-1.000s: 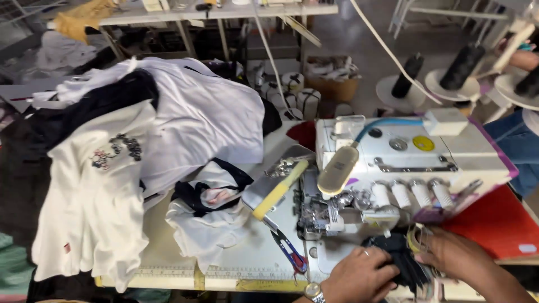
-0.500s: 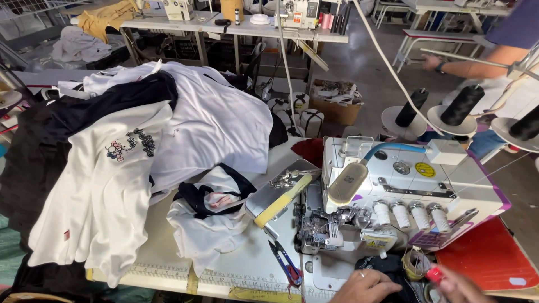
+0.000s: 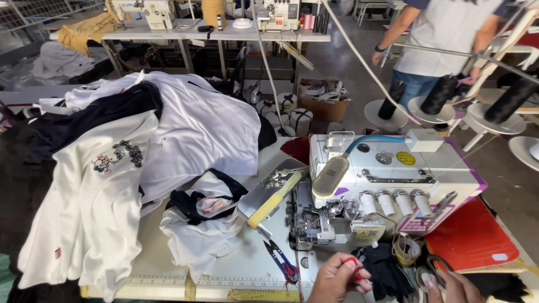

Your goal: The person uses a small metal tool to adjust the internal mechanism of a sewing machine. They then handle a piece of black fabric and a white garment with a zipper, placing them on the machine's bed.

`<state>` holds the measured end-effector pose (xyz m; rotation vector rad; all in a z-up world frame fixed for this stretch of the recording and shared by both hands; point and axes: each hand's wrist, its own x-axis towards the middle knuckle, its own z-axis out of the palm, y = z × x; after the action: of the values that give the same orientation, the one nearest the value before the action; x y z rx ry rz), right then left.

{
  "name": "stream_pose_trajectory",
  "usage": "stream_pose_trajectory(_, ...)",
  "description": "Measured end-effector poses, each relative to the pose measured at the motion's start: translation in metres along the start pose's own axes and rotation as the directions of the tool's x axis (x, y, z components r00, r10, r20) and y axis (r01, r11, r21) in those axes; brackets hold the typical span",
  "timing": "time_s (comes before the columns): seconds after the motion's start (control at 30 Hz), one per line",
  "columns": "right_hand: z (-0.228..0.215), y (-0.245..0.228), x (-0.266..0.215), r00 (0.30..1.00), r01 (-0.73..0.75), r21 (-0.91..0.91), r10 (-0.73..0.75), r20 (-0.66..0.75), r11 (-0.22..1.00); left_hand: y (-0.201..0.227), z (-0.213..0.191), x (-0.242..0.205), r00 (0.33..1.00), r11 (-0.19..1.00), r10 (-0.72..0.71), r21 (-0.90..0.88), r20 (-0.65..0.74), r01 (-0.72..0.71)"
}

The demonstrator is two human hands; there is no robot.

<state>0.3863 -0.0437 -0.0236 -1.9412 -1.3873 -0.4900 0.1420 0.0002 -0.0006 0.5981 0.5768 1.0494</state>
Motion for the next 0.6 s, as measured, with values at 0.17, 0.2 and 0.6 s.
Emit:
stream_pose_trajectory(0.17, -0.021, -0.031, 0.007, 0.998, 0.066, -0.142, -0.062, 0.033, 0.988, 0.031, 0.000, -0.020, 0.987, 0.981, -0.120, 0.140, -0.107, 0.134)
stream_pose_trajectory(0.2, -0.028, -0.042, 0.012, 0.999, 0.049, -0.152, -0.045, 0.027, 0.987, 0.030, -0.003, -0.022, 0.987, 0.978, -0.132, 0.149, -0.094, 0.146)
stream_pose_trajectory(0.6, 0.066, -0.008, 0.026, 0.931, 0.365, -0.653, -0.263, 0.253, 0.664, -0.053, -0.071, 0.004, 0.982, 0.887, -0.146, 0.425, -0.119, 0.183)
